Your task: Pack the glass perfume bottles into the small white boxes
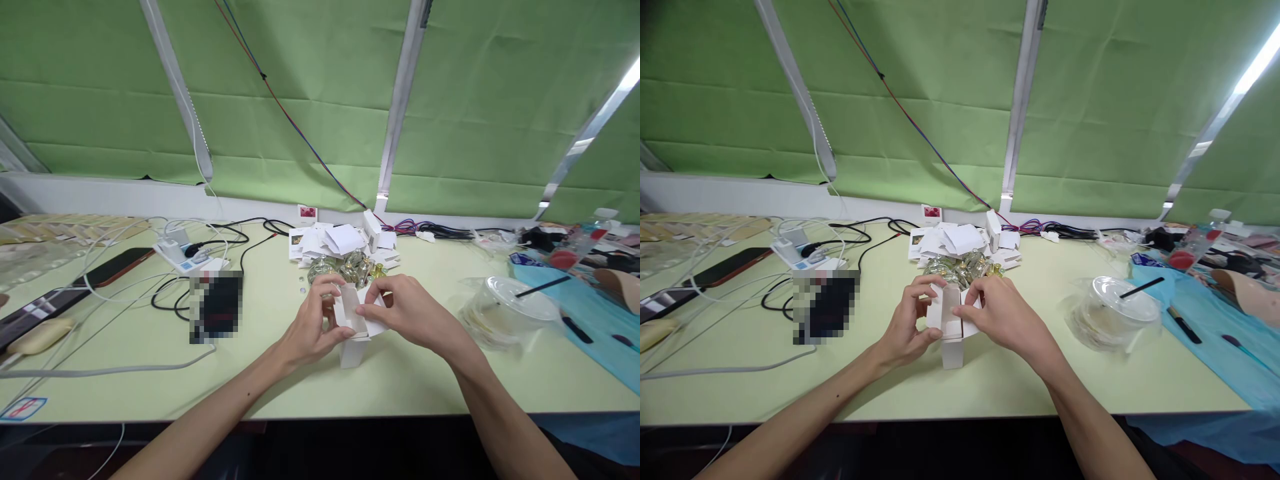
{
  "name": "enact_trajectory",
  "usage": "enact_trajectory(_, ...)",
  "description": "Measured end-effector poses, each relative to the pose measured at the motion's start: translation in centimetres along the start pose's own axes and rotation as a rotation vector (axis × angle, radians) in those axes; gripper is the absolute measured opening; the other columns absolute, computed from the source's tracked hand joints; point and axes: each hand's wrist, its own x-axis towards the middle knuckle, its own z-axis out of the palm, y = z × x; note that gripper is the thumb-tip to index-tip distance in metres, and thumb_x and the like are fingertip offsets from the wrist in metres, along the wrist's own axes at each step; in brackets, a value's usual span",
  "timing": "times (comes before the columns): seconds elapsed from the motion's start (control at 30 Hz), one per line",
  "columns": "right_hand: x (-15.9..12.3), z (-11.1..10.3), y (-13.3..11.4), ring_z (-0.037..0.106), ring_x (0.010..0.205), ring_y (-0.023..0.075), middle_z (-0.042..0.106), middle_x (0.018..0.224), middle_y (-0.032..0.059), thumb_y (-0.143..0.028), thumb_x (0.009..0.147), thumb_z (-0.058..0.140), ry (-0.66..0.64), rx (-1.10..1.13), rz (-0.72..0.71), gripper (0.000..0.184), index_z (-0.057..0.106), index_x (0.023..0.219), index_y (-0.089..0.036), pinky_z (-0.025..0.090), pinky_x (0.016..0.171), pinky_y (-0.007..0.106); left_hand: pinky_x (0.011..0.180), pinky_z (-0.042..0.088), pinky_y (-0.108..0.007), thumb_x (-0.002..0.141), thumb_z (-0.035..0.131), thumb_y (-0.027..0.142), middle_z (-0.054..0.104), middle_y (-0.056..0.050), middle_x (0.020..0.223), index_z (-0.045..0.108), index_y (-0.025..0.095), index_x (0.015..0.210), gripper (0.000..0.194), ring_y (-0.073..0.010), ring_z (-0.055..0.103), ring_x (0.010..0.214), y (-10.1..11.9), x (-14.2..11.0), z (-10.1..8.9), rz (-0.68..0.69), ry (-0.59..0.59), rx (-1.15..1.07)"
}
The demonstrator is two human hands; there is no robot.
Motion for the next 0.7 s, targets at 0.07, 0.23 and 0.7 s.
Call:
enact_trajectory(0.07,-0.08,-0.02,-0.03,0.048,0.058,0.0141,0.056,0.06,-0.0024,-0.04,0.082,0.069,-0.001,0.003,-0.003,0.025,0.063,0.068,-0.02,0.033,0.054,0.027,0.055,0.051,-0.023,0.092,0.06,0.054,0.042,-0.011,0.125,0.037,0.027,0.117,0.043,-0.01,0.054,0.074,-0.04,-0.01,0.04,0.013,0.001,-0.005)
enact_trajectory(0.23,-0.15,0.04,0.2,0.048,0.059,0.014,0.058,0.061,-0.0022,-0.04,0.082,0.07,0.005,-0.006,-0.02,0.023,0.064,0.07,-0.02,0.034,0.055,0.026,0.054,0.051,-0.022,0.091,0.061,0.054,0.042,-0.01,0.122,0.04,0.026,0.117,0.044,-0.0106,0.053,0.075,-0.09,0.02,0.09,0.022,-0.018,0.011)
enact_trajectory(0.7,-0.18,0.13,0.04,0.048,0.061,0.0145,0.056,0.063,-0.0026,-0.036,0.082,0.069,0.011,-0.029,0.005,0.021,0.062,0.07,-0.021,0.034,0.055,0.026,0.049,0.047,-0.02,0.092,0.057,0.056,0.043,-0.009,0.114,0.045,0.024,0.115,0.041,-0.0108,0.048,0.072,0.53,0.31,-0.14,0.073,-0.04,0.148)
